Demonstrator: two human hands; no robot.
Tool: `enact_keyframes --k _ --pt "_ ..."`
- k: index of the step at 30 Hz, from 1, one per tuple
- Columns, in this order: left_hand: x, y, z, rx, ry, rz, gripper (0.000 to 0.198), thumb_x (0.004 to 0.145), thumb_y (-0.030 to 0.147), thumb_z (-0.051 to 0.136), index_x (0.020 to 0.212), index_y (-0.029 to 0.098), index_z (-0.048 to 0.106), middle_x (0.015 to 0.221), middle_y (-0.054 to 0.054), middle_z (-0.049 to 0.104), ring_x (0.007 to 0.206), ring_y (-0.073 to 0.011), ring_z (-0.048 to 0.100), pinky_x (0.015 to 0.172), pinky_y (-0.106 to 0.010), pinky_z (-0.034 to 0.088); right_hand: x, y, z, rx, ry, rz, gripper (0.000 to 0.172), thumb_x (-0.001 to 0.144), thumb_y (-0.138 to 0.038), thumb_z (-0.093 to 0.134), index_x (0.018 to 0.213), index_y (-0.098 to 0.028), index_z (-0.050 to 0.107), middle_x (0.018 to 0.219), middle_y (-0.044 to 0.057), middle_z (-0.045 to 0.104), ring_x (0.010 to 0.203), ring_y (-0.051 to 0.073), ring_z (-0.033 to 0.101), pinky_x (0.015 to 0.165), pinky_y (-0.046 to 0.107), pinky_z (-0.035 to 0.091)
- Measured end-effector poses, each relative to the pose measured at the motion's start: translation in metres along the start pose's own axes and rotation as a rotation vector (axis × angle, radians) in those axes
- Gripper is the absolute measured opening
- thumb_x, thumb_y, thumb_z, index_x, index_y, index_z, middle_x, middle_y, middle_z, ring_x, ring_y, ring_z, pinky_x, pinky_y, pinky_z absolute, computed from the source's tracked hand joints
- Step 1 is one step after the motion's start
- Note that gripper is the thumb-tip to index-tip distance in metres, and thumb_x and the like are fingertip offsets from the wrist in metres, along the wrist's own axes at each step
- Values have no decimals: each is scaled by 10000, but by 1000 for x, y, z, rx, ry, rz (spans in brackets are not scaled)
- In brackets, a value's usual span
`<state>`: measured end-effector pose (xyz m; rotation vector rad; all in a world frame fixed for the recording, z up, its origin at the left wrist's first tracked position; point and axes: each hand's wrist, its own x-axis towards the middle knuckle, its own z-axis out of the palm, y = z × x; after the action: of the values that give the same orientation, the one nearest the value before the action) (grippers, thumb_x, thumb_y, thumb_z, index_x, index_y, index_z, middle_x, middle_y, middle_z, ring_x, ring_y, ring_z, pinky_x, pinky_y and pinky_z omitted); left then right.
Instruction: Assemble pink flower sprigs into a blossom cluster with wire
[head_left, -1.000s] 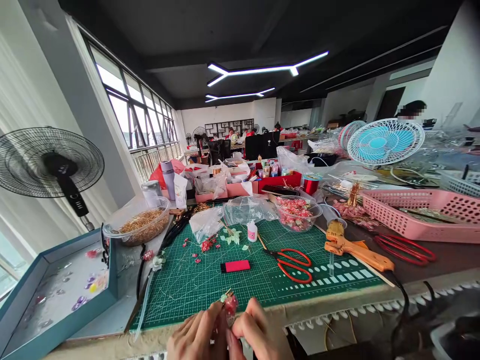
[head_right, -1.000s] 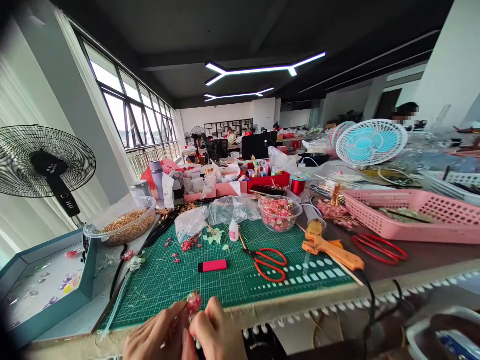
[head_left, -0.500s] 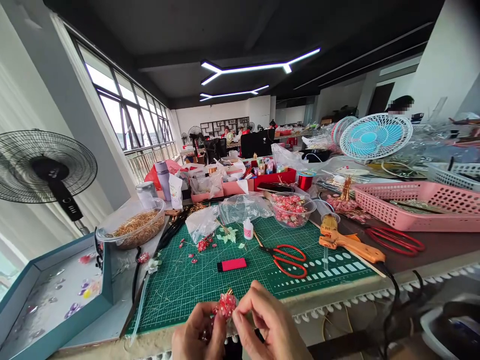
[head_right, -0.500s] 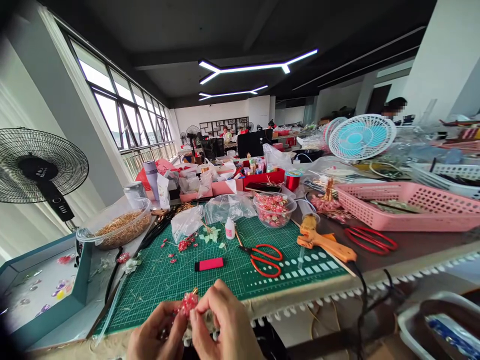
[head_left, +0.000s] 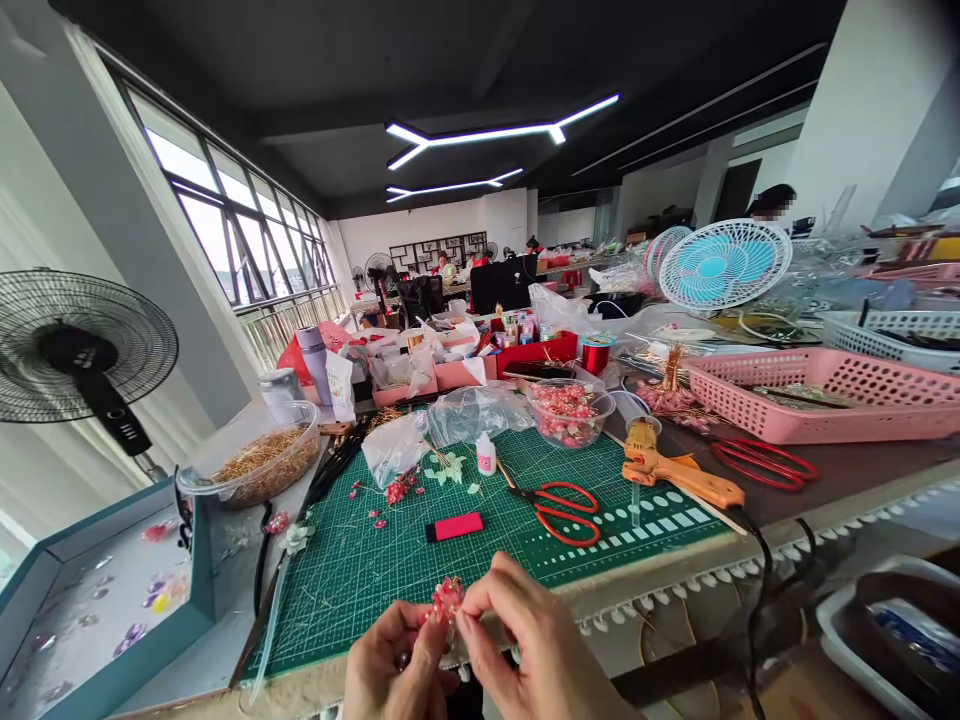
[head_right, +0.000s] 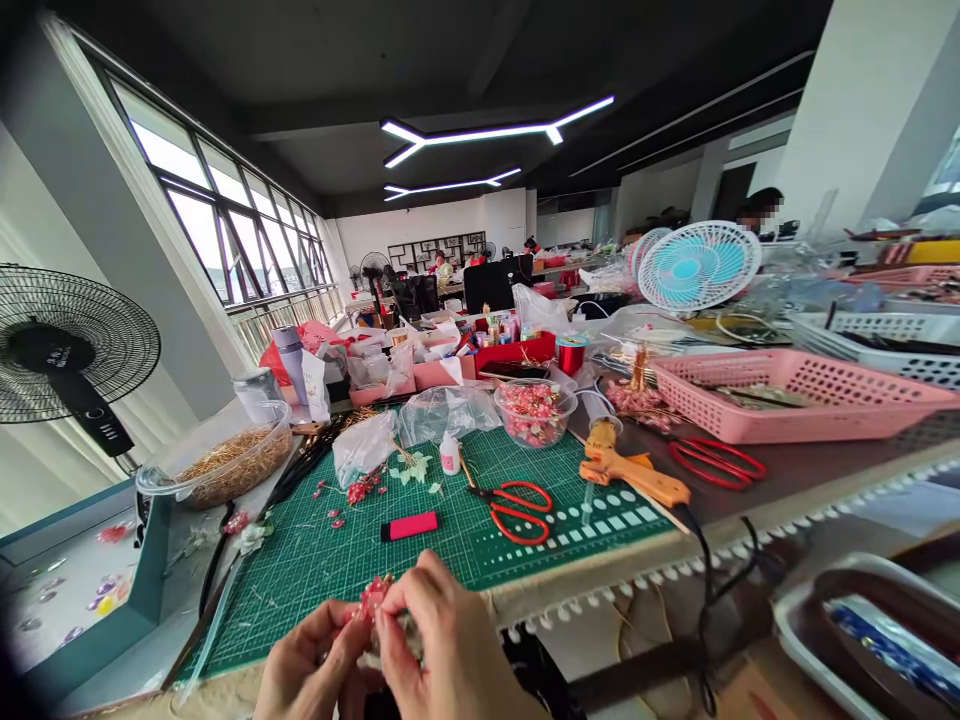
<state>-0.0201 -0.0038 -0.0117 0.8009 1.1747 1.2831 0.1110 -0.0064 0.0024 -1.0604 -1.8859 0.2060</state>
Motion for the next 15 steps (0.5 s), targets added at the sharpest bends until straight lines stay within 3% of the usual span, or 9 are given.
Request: enact_keyframes --k 4,9,12,15 --pt "1 2 -1 -19 -11 -38 488 446 547 817 568 130 595 265 67 474 209 -15 355 285 -107 248 -11 4 13 -189 91 -168 177 827 -64 377 767 -208 460 665 -10 479 523 112 526 487 200 383" --pt "5 -2 -4 -166 -54 -144 480 410 532 841 533 135 601 208 85 405 200 -5 322 339 -150 365 -7 3 6 -137 98 -75 182 824 -53 373 763 -207 448 689 -2 497 577 114 548 511 190 391" --pt "6 -2 -4 -194 -80 -213 496 394 532 846 523 124 595 210 86 382 205 -2 313 301 -112 253 -8 3 10 -217 139 -101 177 854 -81 371 772 -208 463 678 -2 497 546 120 535 500 206 382" --pt "6 -2 -3 -177 -72 -181 487 406 524 846 528 134 581 229 85 392 222 -12 312 287 -112 205 -15 6 23 -314 179 -160 184 889 -108 359 780 -206 471 656 -5 486 514 122 513 487 218 367"
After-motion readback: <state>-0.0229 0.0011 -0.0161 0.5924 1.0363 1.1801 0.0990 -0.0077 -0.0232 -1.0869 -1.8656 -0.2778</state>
